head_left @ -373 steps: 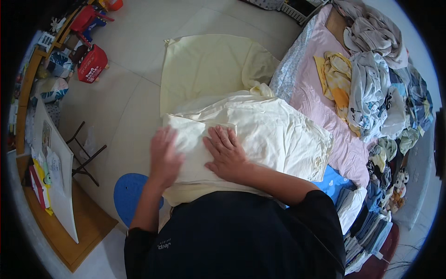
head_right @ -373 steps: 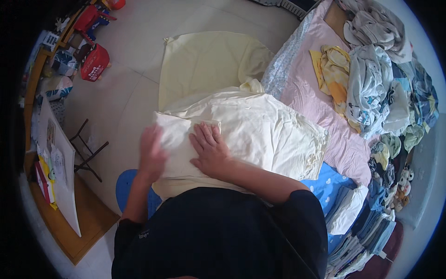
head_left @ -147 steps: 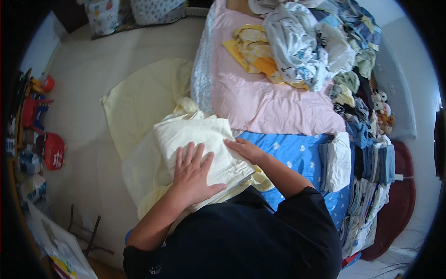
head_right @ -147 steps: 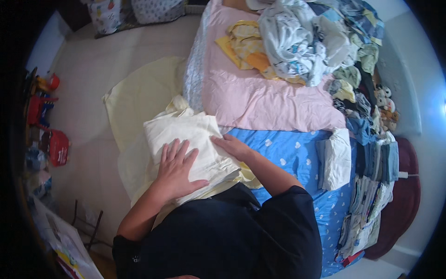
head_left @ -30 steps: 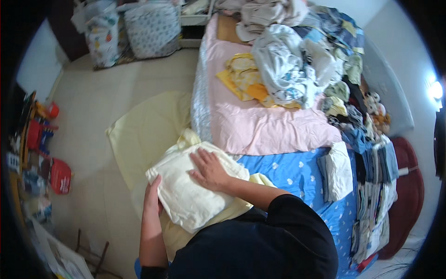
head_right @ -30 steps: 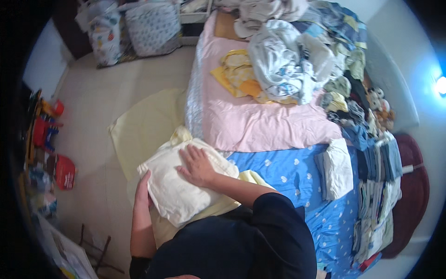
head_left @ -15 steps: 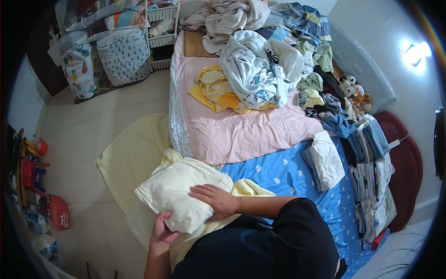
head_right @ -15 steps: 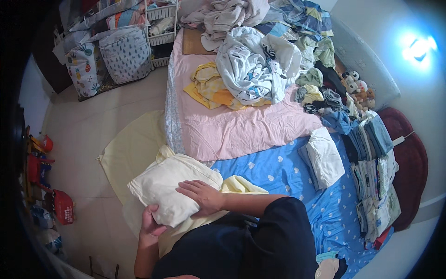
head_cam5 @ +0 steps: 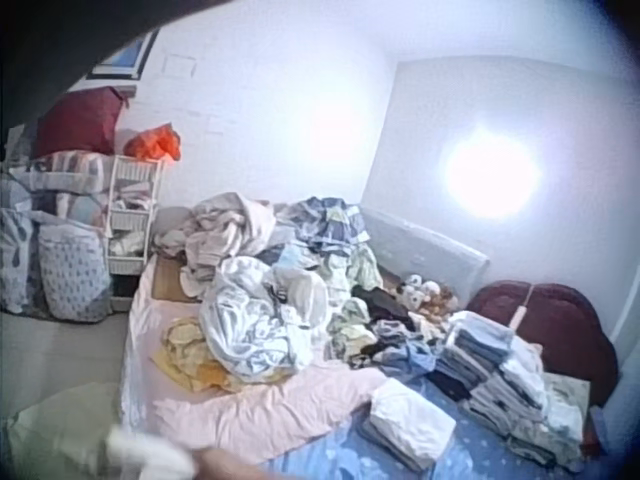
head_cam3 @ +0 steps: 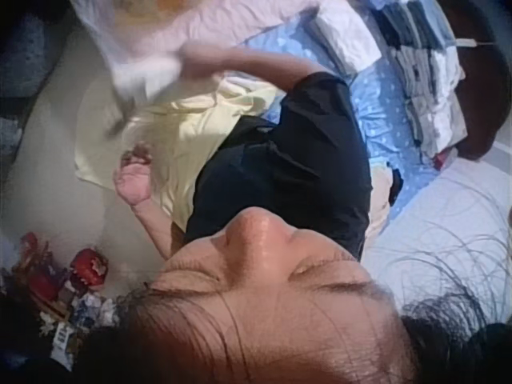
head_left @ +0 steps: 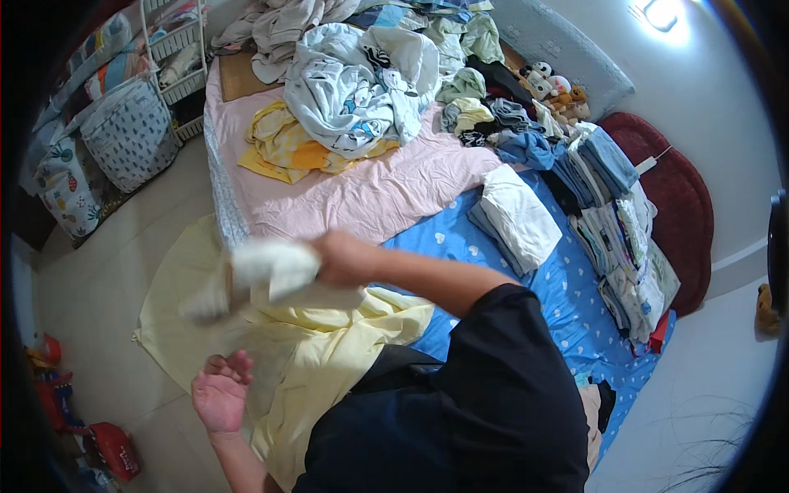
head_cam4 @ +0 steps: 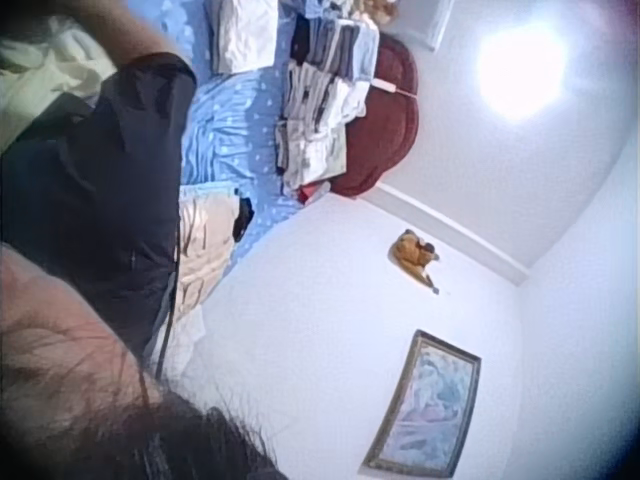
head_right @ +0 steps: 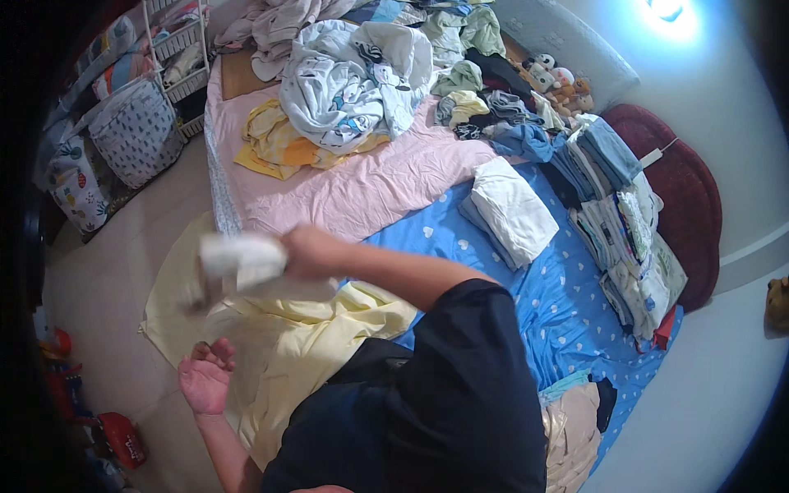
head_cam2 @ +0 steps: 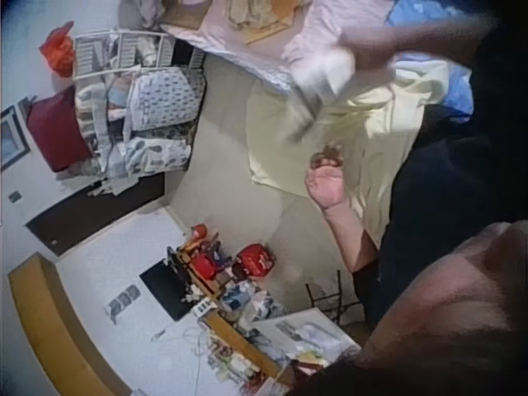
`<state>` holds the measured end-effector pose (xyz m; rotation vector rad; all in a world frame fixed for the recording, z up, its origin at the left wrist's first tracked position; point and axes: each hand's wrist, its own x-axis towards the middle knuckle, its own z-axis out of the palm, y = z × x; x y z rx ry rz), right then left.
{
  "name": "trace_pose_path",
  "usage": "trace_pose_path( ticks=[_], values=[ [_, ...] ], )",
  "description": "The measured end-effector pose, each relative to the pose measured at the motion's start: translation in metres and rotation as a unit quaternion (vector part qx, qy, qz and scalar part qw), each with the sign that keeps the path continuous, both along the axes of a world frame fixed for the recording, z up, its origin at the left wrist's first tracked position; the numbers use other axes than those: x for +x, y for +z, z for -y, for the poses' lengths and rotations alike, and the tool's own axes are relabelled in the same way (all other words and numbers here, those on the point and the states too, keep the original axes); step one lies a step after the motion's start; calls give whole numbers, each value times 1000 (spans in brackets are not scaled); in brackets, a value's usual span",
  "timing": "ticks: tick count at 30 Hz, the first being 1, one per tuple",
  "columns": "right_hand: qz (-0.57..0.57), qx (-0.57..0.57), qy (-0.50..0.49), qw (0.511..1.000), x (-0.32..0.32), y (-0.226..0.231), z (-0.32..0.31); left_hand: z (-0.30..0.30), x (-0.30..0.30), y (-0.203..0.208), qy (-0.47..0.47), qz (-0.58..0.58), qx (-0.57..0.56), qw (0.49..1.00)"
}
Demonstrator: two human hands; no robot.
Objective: Fold a pair of yellow trousers and place them on a pile of folded clothes.
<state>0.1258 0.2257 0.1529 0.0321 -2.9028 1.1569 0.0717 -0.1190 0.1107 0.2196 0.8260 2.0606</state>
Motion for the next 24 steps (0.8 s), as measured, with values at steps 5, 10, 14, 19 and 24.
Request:
trace_pose_path(
  ticks=[5, 10, 14, 19, 24],
  values=[
    [155, 104, -283, 941, 54, 130, -110, 30, -6, -57, 92, 37, -153, 983],
    [30, 327, -515, 791, 157, 115, -262, 44, -3, -96, 84, 3, -229, 970],
    [8, 515, -575, 636, 219, 50, -305, 46, 1, -94, 122, 50, -265, 955],
    [265, 426, -560, 659, 295, -161, -299, 51, 9, -110, 164, 68, -305, 936],
    [312, 376, -606, 628, 262, -155, -281, 58, 18, -119, 194, 84, -338, 917]
  ],
)
